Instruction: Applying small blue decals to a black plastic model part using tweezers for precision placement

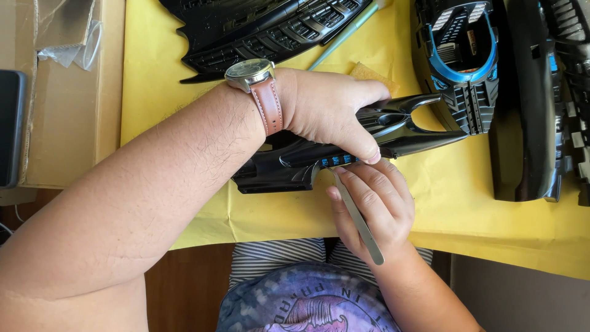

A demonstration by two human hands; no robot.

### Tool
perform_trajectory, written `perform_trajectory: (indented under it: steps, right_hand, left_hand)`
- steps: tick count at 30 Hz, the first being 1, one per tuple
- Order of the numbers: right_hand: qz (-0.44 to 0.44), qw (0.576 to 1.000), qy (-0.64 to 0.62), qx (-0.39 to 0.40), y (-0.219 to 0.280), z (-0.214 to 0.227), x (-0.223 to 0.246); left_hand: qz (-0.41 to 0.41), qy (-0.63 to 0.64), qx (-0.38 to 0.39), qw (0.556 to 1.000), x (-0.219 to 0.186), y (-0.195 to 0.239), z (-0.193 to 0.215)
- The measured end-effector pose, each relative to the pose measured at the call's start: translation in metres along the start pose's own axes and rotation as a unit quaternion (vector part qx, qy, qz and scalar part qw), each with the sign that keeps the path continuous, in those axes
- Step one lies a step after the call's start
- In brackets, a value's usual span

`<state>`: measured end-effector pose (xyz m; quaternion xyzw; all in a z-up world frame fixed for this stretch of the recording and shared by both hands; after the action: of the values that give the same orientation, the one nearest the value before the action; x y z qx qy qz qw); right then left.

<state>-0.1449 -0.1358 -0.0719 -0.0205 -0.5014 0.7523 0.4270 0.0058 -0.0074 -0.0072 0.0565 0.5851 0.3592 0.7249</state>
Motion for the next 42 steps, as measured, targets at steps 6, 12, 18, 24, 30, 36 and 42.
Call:
perform_trajectory:
  steps: [6, 12, 18, 24, 30, 36, 42]
  right_hand:
    - [-0.001, 1.000, -0.003, -0.003, 0.0010, -0.0027, 0.0006]
    - [0.001, 1.000, -0.005, -0.001, -0.0014, -0.0008, 0.0008]
    - [-0.002, 1.000, -0.003, -0.003, -0.0020, -0.0019, 0.0018]
    - [0.000, 1.000, -0.015, -0.003, -0.0018, -0.0017, 0.0015]
    - [-0.001, 1.000, -0.013, 0.003, -0.0021, -0.0031, 0.0007]
    - [-0.015, 0.999, -0.036, 0.003, -0.0065, -0.0010, 0.0011]
    - [-0.015, 0.999, -0.034, 0.008, -0.0052, 0.0000, 0.0009]
  left_hand:
    - [0.003, 0.007, 0.003, 1.000, 0.0003, -0.0007, -0.0001]
    - [-0.007, 0.009, 0.004, 1.000, 0.0001, 0.0003, -0.0007]
    - [0.001, -0.007, 0.011, 1.000, -0.0018, 0.0009, 0.0004]
    - [-0.001, -0.014, 0.020, 1.000, 0.0000, 0.0000, -0.0007]
    - [-0.008, -0.003, 0.014, 1.000, 0.0007, -0.0003, -0.0001]
    - [-0.003, 0.003, 0.009, 1.000, -0.0023, 0.0018, 0.0003]
    - [-0.003, 0.002, 0.011, 1.000, -0.0013, 0.0013, -0.0001]
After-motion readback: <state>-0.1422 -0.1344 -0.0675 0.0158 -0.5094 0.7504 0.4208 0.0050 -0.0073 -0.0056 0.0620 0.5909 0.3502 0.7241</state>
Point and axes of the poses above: each hand's wrist, its own y-axis away from the middle knuckle, its own z-axis out of the back of the hand, x = y × z, the point moved 1 cm from there along -y, towards the middle knuckle, and after that the axes turned 11 degrees about y, right-handed, at the moved point
